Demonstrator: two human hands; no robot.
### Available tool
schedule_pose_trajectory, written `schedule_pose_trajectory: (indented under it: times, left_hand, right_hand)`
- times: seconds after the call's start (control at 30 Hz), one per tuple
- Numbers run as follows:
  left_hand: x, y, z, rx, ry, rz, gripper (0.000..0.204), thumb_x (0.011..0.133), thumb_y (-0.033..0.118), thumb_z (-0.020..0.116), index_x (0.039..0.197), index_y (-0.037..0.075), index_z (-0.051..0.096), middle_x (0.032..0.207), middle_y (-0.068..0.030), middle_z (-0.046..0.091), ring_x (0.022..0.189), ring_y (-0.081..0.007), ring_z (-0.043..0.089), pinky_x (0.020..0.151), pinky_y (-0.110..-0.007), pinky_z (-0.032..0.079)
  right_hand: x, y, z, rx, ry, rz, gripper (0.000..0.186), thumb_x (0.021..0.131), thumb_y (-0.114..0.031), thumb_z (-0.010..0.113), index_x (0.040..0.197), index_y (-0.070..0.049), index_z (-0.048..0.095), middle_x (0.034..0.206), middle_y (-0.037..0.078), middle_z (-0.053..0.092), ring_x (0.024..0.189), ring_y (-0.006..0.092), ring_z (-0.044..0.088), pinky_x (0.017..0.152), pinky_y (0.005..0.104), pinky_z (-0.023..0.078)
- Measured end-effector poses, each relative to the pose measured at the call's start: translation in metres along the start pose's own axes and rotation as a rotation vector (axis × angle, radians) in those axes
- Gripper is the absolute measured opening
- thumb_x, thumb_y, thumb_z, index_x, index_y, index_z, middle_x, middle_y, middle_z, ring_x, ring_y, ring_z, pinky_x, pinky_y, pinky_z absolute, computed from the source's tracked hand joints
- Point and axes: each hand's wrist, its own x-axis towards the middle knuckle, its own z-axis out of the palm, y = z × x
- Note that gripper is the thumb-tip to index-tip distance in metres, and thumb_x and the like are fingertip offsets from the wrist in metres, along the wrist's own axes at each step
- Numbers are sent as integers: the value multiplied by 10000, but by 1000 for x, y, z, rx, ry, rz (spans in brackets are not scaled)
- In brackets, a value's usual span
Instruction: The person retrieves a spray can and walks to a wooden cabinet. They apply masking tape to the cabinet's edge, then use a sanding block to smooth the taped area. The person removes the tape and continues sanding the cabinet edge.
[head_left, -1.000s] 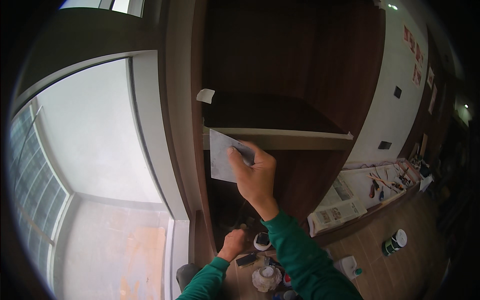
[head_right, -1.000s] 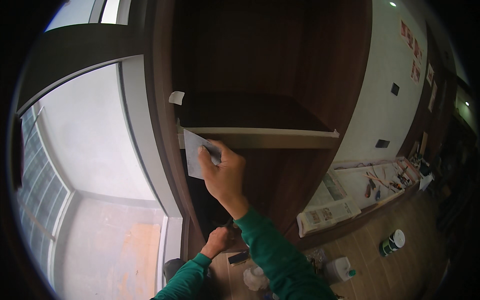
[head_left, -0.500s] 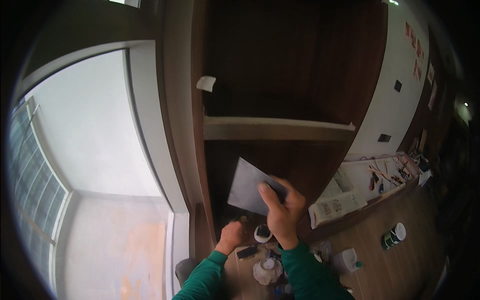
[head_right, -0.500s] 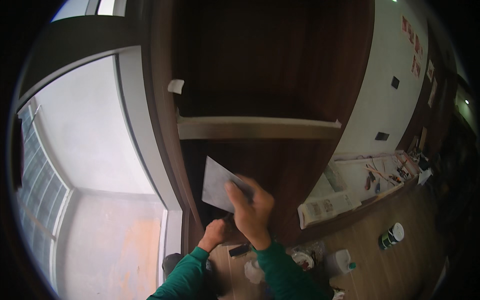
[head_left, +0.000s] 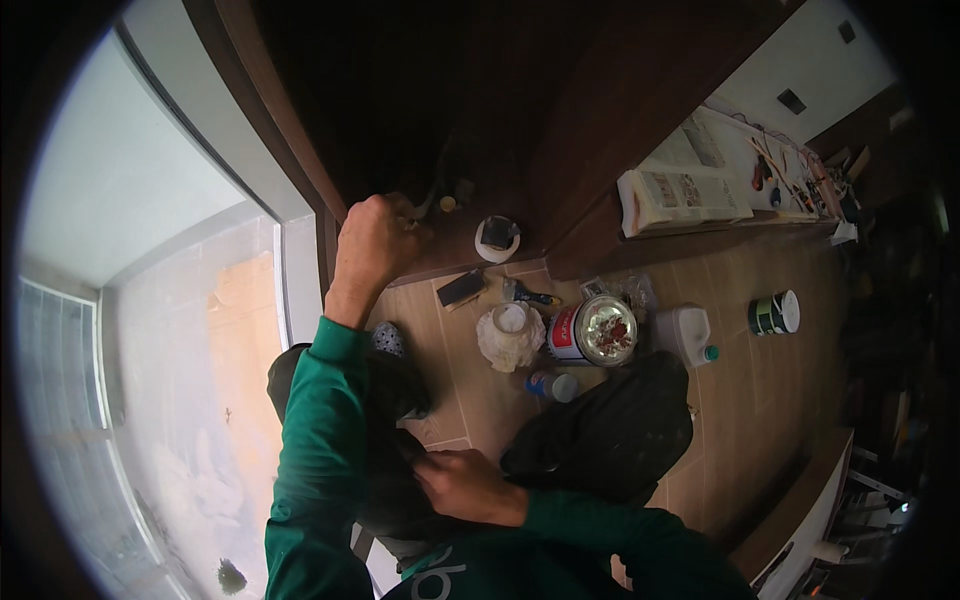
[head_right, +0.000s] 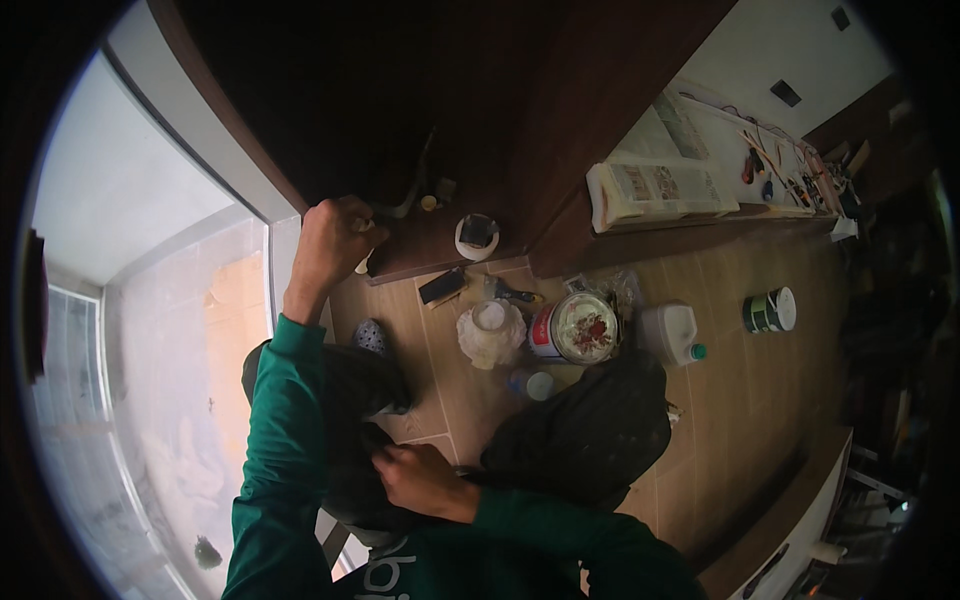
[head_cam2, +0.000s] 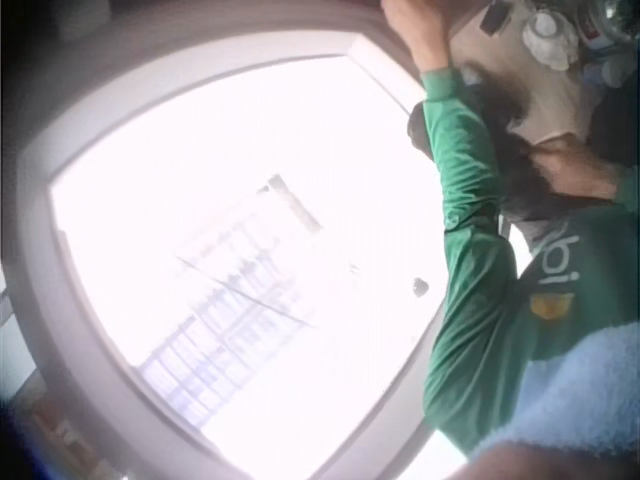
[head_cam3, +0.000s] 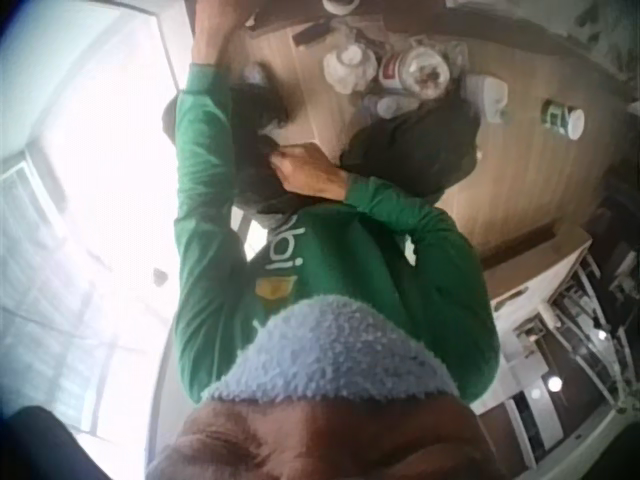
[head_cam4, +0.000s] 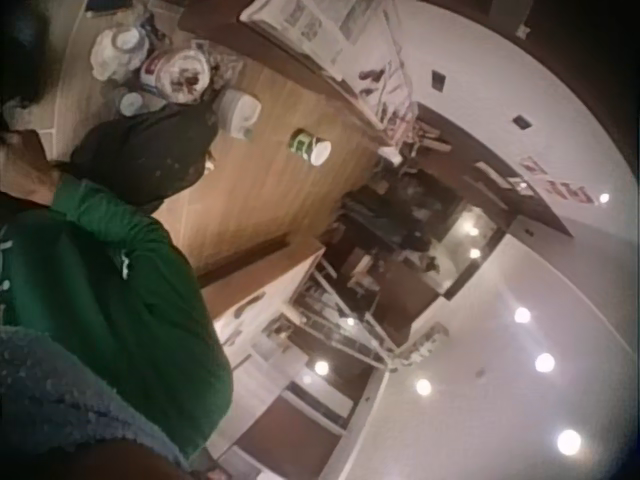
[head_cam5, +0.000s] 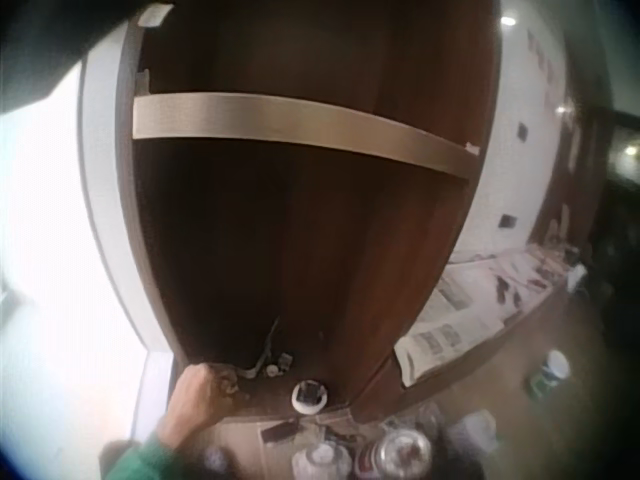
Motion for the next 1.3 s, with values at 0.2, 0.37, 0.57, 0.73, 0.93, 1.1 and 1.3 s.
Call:
schedule_pose_trajectory:
  times: [0.2, 0.37, 0.57, 0.73, 0.93, 1.1, 1.3]
  left_hand:
    - [0, -3, -2, -28, -8, -34, 295, 731, 113, 826, 974, -37, 753, 940, -219, 753, 861, -347, 751, 765, -381, 593]
    - [2, -4, 8, -24, 7, -35, 289, 716, 106, 817, 965, -27, 756, 944, -225, 750, 879, -364, 747, 768, -391, 595]
    - [8, 1, 12, 10, 5, -11, 273, 705, 98, 803, 945, -22, 753, 908, -228, 742, 840, -379, 739, 754, -403, 589]
    - [6, -1, 9, -28, 17, -30, 275, 707, 104, 804, 950, -13, 752, 880, -220, 738, 812, -372, 736, 744, -407, 583]
    - [8, 31, 3, -218, -46, -13, 266, 741, 140, 782, 949, -22, 748, 829, -216, 731, 770, -351, 731, 724, -392, 561]
    - [-16, 73, -23, -683, -152, -253, 232, 828, 143, 787, 985, -25, 753, 761, -54, 696, 633, -112, 582, 578, -268, 445]
    - [-54, 109, -28, -990, -108, -280, 199, 869, 122, 779, 1010, -14, 745, 752, -6, 663, 600, -61, 496, 551, -239, 373]
  right_hand:
    - [10, 60, -93, 330, -8, 460, 314, 942, -279, 722, 1084, 2, 728, 972, 133, 757, 882, 174, 715, 758, 333, 544]
    - [52, 208, -56, 248, 263, 783, 283, 840, -195, 667, 1005, 27, 724, 894, 166, 722, 803, 268, 676, 737, 394, 512]
    - [67, 344, -35, 183, 464, 988, 322, 843, -224, 663, 1027, 34, 719, 973, 228, 724, 920, 360, 697, 819, 434, 529]
    - [74, 299, -63, 20, 645, 1115, 424, 880, -200, 713, 1210, 58, 648, 1026, 253, 728, 1029, 371, 703, 918, 433, 531]
    - [78, 268, -61, 424, 612, 644, 459, 899, -204, 759, 1269, 33, 627, 1167, 195, 713, 1046, 278, 694, 919, 332, 527]
    - [89, 128, -109, 835, 549, 437, 452, 965, -213, 680, 1358, -17, 576, 1299, 135, 661, 1116, 230, 676, 905, 345, 528]
    - [61, 66, -136, 1264, 444, 282, 489, 1030, -298, 564, 1449, -60, 480, 1356, 140, 626, 1135, 276, 676, 906, 372, 534]
